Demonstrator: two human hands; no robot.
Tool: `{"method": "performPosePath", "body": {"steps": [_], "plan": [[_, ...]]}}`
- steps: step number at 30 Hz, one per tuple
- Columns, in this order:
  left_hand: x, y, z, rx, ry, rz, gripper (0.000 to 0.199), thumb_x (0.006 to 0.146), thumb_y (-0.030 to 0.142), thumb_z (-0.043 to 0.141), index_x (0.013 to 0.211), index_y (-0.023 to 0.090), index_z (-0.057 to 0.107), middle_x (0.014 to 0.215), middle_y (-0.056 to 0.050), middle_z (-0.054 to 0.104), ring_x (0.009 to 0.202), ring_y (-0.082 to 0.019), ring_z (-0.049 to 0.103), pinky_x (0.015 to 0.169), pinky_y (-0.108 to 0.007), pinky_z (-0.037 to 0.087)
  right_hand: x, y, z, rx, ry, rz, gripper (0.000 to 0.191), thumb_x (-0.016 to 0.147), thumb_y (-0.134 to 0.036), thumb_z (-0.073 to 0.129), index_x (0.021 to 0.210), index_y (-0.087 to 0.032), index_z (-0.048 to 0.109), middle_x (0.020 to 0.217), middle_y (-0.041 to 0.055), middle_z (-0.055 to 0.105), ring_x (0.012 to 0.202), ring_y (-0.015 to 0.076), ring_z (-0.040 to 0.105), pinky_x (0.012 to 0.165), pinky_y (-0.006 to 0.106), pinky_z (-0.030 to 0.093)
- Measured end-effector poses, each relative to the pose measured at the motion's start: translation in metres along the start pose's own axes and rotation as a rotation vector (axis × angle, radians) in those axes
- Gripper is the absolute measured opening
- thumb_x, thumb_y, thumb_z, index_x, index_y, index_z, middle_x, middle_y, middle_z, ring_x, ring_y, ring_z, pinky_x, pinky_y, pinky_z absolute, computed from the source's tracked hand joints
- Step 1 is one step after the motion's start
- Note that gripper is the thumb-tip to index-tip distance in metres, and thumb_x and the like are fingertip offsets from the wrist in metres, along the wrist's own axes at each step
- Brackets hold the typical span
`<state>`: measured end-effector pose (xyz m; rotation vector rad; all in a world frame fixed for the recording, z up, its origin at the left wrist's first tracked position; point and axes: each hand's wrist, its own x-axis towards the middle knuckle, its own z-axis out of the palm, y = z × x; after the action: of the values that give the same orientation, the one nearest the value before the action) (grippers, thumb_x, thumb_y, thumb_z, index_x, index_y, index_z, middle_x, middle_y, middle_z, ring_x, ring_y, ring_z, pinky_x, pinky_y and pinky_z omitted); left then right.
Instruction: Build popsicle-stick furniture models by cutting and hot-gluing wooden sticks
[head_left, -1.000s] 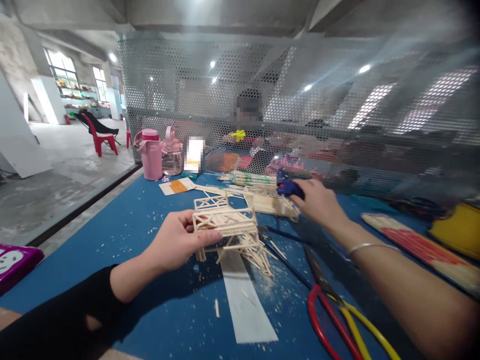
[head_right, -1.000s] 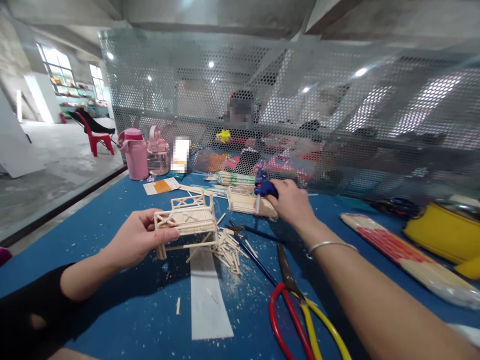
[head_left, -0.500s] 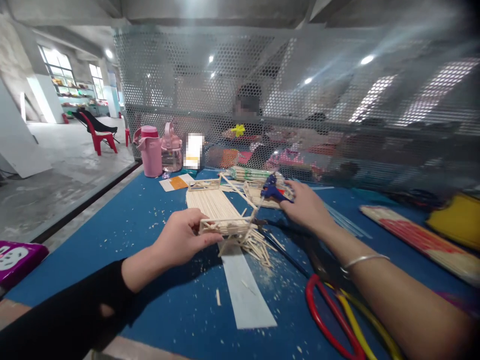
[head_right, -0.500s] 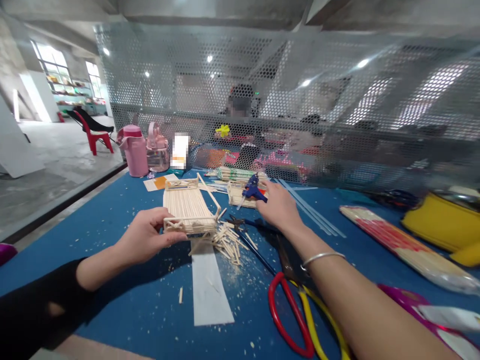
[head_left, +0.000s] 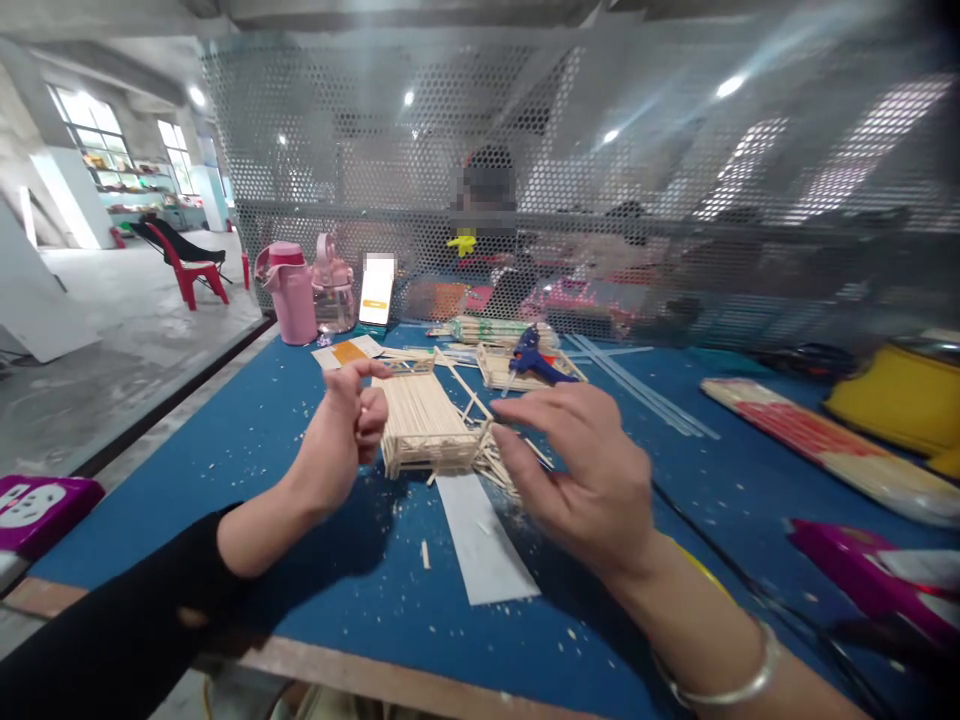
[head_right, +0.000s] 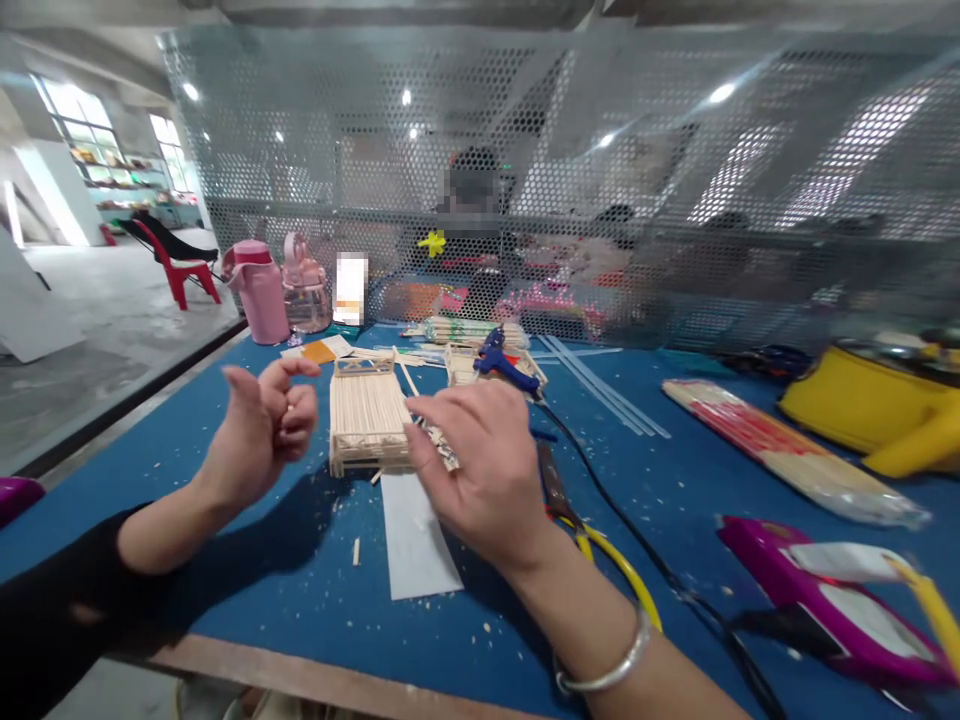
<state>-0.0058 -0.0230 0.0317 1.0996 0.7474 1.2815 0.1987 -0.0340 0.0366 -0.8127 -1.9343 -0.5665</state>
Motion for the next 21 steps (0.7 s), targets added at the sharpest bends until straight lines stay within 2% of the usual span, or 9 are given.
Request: {"method": "performPosePath", "body": {"steps": [1, 3, 4, 6, 8, 11, 13, 18, 21], "plan": [[-0.005, 0.005, 0.009, -0.146, -0.024, -0.116, 0.060, 0.076, 0.079, 0.039, 0.091, 0.022, 0.048, 0.055, 0.009, 0.026, 0.041, -0.006, 0.016, 0.038, -0.018, 0.014, 0.000, -0.005, 0.000, 0.028, -0.008, -0.027, 0.014, 0.084, -0.019, 0.059, 0.097, -0.023, 0.062, 0.083, 0.0034, 0.065, 0.079, 0.0184, 0.060, 0.078, 0.037, 0.046], [-0.015, 0.010, 0.028, -0.378, -0.036, -0.413, 0.060, 0.084, 0.074, 0.027, 0.085, 0.018, 0.049, 0.053, 0.008, 0.030, 0.038, -0.005, 0.021, 0.034, -0.015, 0.014, -0.001, -0.012, -0.001, 0.102, -0.019, -0.061, 0.014, 0.083, -0.021, 0.059, 0.096, -0.022, 0.064, 0.081, 0.0035, 0.064, 0.075, 0.0174, 0.059, 0.075, 0.037, 0.046], [-0.020, 0.010, 0.036, -0.467, -0.010, -0.525, 0.059, 0.090, 0.068, 0.021, 0.083, 0.016, 0.049, 0.053, 0.007, 0.033, 0.038, -0.005, 0.027, 0.034, -0.014, 0.019, -0.001, -0.014, -0.001, 0.141, -0.020, -0.067, 0.015, 0.082, -0.021, 0.059, 0.097, -0.021, 0.064, 0.081, 0.0039, 0.063, 0.075, 0.0174, 0.058, 0.075, 0.037, 0.047], [-0.026, 0.008, 0.049, -0.571, 0.049, -0.612, 0.059, 0.094, 0.059, 0.017, 0.084, 0.013, 0.052, 0.057, 0.001, 0.045, 0.043, -0.007, 0.044, 0.040, -0.015, 0.036, -0.003, -0.016, -0.002, 0.199, -0.022, -0.055, 0.017, 0.082, -0.020, 0.056, 0.097, -0.020, 0.065, 0.082, 0.0044, 0.062, 0.076, 0.0174, 0.058, 0.076, 0.038, 0.047], [-0.028, 0.004, 0.055, -0.601, 0.112, -0.625, 0.058, 0.096, 0.055, 0.018, 0.086, 0.010, 0.054, 0.063, -0.005, 0.053, 0.052, -0.010, 0.056, 0.049, -0.019, 0.046, -0.005, -0.016, -0.004, 0.226, -0.026, -0.022, 0.019, 0.083, -0.015, 0.051, 0.095, -0.019, 0.065, 0.080, 0.0041, 0.061, 0.076, 0.0167, 0.057, 0.075, 0.037, 0.047], [-0.024, -0.002, 0.056, -0.594, 0.173, -0.614, 0.057, 0.096, 0.054, 0.023, 0.088, 0.008, 0.056, 0.069, -0.009, 0.060, 0.060, -0.014, 0.063, 0.058, -0.023, 0.053, -0.005, -0.014, -0.006, 0.221, -0.046, 0.031, 0.023, 0.083, -0.011, 0.048, 0.092, -0.020, 0.067, 0.076, 0.0030, 0.060, 0.073, 0.0159, 0.055, 0.070, 0.035, 0.045], [-0.020, -0.005, 0.055, -0.593, 0.189, -0.597, 0.056, 0.096, 0.054, 0.025, 0.089, 0.007, 0.057, 0.070, -0.010, 0.061, 0.061, -0.014, 0.063, 0.063, -0.024, 0.054, -0.004, -0.013, -0.006, 0.205, -0.097, 0.038, 0.020, 0.084, -0.015, 0.051, 0.091, -0.021, 0.069, 0.074, 0.0022, 0.058, 0.071, 0.0156, 0.053, 0.069, 0.035, 0.042], [-0.017, -0.009, 0.056, -0.552, 0.170, -0.533, 0.056, 0.097, 0.052, 0.024, 0.096, 0.007, 0.057, 0.074, -0.011, 0.064, 0.058, -0.014, 0.061, 0.063, -0.026, 0.052, -0.005, -0.013, -0.001, 0.161, -0.325, 0.019, 0.017, 0.086, -0.025, 0.058, 0.081, -0.026, 0.074, 0.072, 0.0015, 0.055, 0.073, 0.0161, 0.049, 0.073, 0.035, 0.033], [-0.019, -0.007, 0.061, -0.528, 0.170, -0.500, 0.053, 0.097, 0.053, 0.025, 0.100, 0.009, 0.055, 0.073, -0.010, 0.064, 0.059, -0.013, 0.061, 0.063, -0.025, 0.051, -0.006, -0.014, 0.001, 0.166, -0.352, 0.014, 0.019, 0.088, -0.025, 0.055, 0.083, -0.028, 0.074, 0.072, 0.0012, 0.056, 0.074, 0.0160, 0.048, 0.074, 0.035, 0.031]]}}
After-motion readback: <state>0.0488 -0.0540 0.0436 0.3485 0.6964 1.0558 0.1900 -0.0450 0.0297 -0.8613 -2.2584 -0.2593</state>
